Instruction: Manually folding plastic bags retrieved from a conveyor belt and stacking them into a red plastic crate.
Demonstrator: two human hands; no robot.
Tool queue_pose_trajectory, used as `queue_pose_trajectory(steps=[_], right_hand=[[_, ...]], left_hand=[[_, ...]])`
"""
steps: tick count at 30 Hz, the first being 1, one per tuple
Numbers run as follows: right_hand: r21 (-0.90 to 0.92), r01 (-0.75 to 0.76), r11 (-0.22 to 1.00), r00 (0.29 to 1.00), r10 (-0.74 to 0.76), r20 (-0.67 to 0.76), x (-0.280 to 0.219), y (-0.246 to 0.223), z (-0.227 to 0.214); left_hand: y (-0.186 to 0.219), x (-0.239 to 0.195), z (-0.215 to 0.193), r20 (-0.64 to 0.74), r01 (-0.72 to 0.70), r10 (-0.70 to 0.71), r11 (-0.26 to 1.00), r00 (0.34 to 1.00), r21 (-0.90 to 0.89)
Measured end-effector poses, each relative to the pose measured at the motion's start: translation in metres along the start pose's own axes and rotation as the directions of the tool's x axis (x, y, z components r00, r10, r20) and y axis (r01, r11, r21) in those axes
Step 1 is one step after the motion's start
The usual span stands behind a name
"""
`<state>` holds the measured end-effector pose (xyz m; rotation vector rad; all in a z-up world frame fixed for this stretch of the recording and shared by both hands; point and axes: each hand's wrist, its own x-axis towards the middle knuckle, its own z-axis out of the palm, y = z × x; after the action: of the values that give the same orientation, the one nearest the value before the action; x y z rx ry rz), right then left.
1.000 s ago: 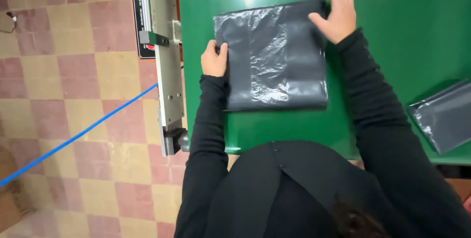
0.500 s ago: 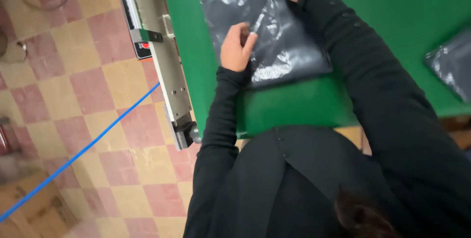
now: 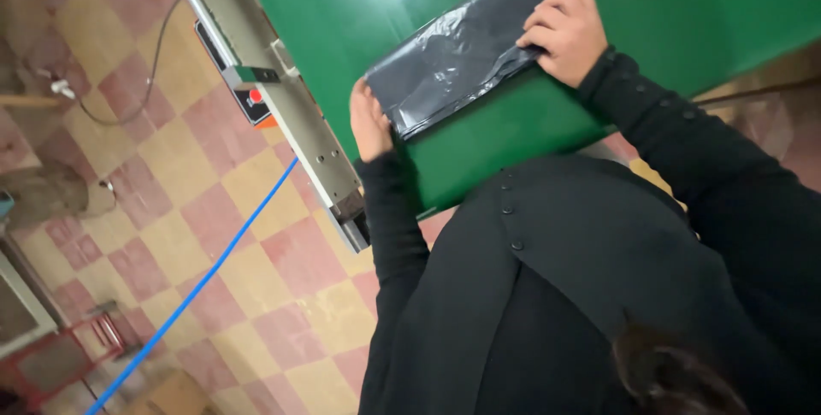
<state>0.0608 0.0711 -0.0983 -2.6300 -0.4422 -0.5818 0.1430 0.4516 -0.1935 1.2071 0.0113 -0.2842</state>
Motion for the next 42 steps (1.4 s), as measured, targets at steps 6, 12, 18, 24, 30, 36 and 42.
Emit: queue_pose_trajectory(steps=[6, 12, 18, 24, 30, 36, 42], right_hand=[[-0.123, 0.037, 0.992, 0.999, -0.034, 0.027, 0.009, -0.012, -0.011], [0.059, 0.237, 0.97, 0.961, -0.243, 0.134, 0.006, -0.089, 0.012], [0.477, 0.117, 0.871, 0.969, -0.206, 0.138, -0.076, -0.066, 0.057], [0.71, -0.644, 0.285, 0.725, 0.526, 0.445, -0.078, -0.031, 0.06], [0.641, -0.61, -0.467, 0.318, 0.597, 0.737, -0.033, -0.025, 0.039], [0.687, -0.692, -0.222, 0.308, 0.77, 0.56, -0.065, -0.031, 0.062], [0.735, -0.498, 0.459, 0.441, 0.864, -0.241, -0.092, 0.013, -0.021]], left_hand=[[0.077, -0.057, 0.074, 0.638, -0.616, 0.396, -0.199, 0.661, 0.762], [0.058, -0.049, 0.073, 0.694, -0.707, -0.164, -0.291, 0.701, 0.645], [0.05, -0.008, 0.129, 0.79, -0.606, -0.243, 0.529, 0.562, 0.594], [0.008, 0.072, 0.102, 0.277, 0.384, -0.668, 0.663, 0.691, 0.642], [0.015, 0.049, 0.145, 0.229, -0.221, -0.02, 0.199, 0.973, 0.955], [0.028, 0.009, 0.195, 0.496, -0.527, 0.366, -0.018, 0.787, 0.85], [0.057, -0.018, 0.301, 0.618, -0.696, 0.329, 0.43, 0.714, 0.575]])
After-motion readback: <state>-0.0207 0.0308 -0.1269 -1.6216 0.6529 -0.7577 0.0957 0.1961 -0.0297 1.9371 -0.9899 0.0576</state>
